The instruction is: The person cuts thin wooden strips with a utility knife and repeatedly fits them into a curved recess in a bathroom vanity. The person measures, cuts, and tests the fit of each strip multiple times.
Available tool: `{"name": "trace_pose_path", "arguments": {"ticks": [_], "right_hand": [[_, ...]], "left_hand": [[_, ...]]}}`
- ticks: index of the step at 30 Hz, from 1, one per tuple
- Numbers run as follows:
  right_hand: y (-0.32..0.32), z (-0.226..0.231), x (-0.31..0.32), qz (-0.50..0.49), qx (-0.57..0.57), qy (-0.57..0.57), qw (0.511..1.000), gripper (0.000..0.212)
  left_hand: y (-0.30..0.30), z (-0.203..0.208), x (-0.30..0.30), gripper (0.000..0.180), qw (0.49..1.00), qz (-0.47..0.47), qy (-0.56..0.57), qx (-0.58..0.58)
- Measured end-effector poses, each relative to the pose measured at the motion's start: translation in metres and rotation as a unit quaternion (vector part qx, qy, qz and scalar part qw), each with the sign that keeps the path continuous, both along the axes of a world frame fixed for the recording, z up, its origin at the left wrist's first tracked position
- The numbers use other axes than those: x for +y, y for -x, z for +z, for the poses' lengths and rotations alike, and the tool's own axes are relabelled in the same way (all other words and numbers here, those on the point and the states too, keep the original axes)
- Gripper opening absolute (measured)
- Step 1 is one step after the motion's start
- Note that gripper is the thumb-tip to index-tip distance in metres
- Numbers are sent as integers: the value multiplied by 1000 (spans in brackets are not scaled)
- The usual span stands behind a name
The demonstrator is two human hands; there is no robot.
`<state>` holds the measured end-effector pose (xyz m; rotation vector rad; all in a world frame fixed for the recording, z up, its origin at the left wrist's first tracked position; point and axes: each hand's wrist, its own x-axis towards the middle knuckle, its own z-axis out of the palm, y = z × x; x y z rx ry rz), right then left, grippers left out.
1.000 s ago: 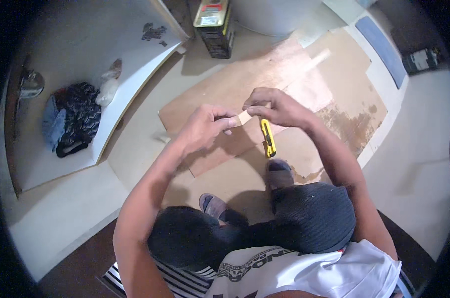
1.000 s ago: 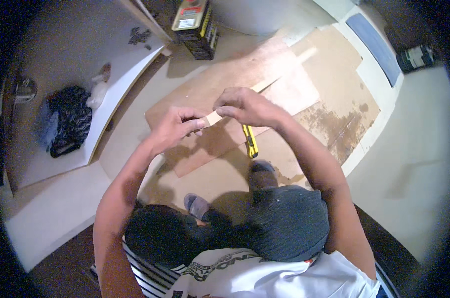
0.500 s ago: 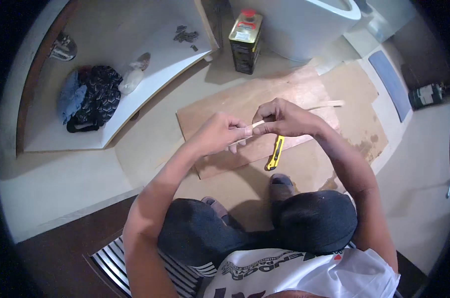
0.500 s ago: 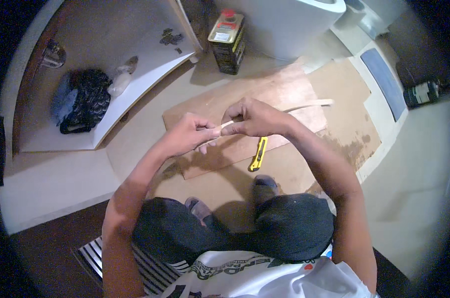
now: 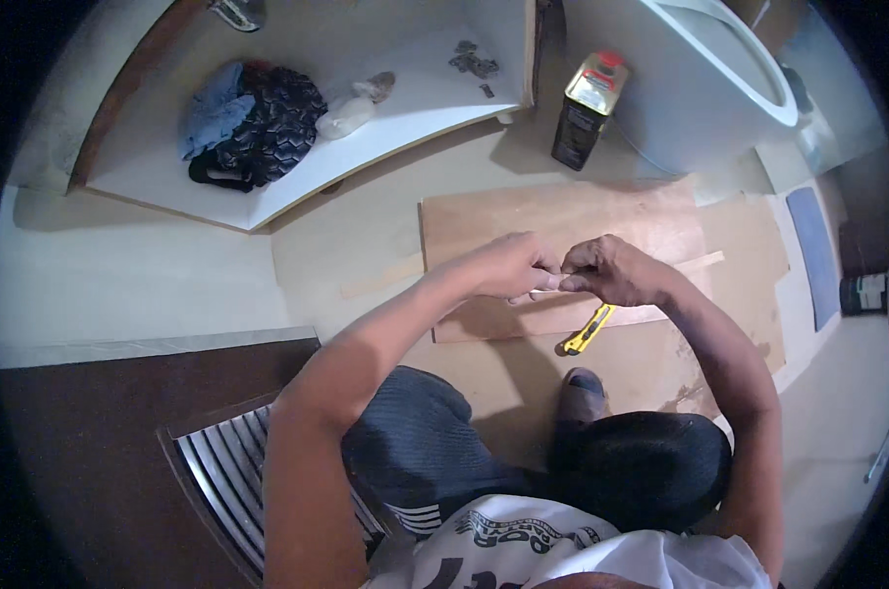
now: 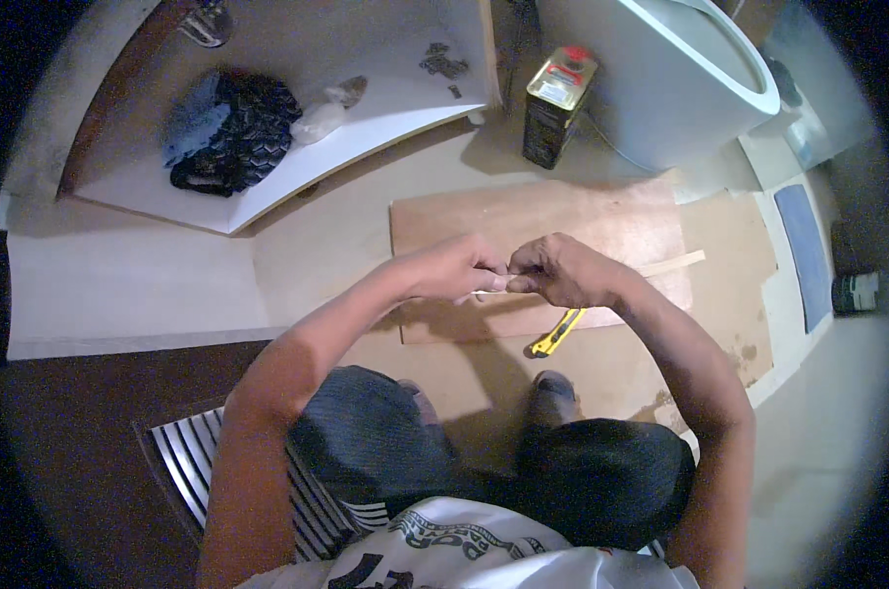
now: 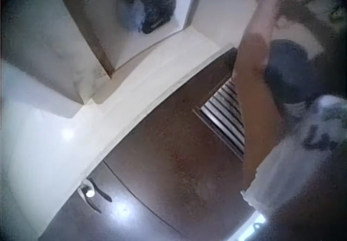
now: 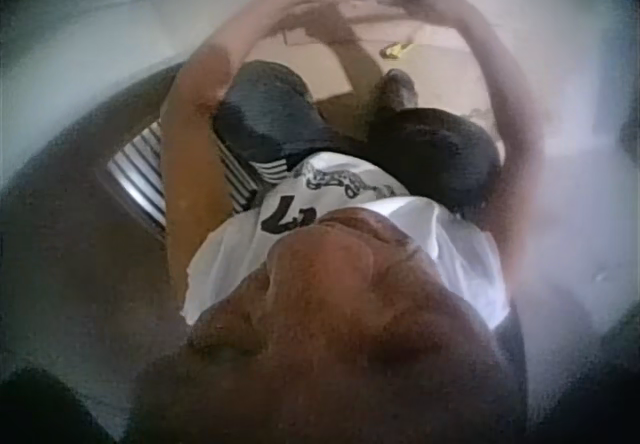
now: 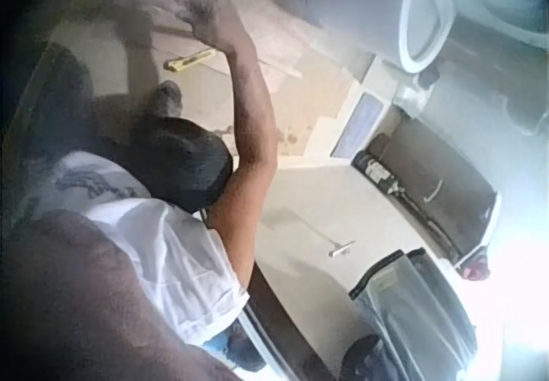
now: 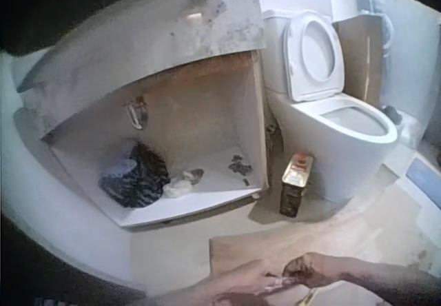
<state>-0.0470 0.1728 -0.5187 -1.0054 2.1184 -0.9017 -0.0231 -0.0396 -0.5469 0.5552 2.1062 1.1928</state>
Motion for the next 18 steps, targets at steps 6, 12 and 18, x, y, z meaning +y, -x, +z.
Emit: {"name": "trace_pose_path", "arguments": {"ticks": [6,12,18], "right_hand": [[10,1,-1,-17,-13,22,1000,21],[46,7,1,53,-209,20,976,23],[39,22,1,-66,-230,199,950,25]], "left_hand": [[1,17,0,19,999,39,25,7],[1,26,-2,22,982,113,-73,-135],[0,55,-4,22,965,192,-158,-83]]}}
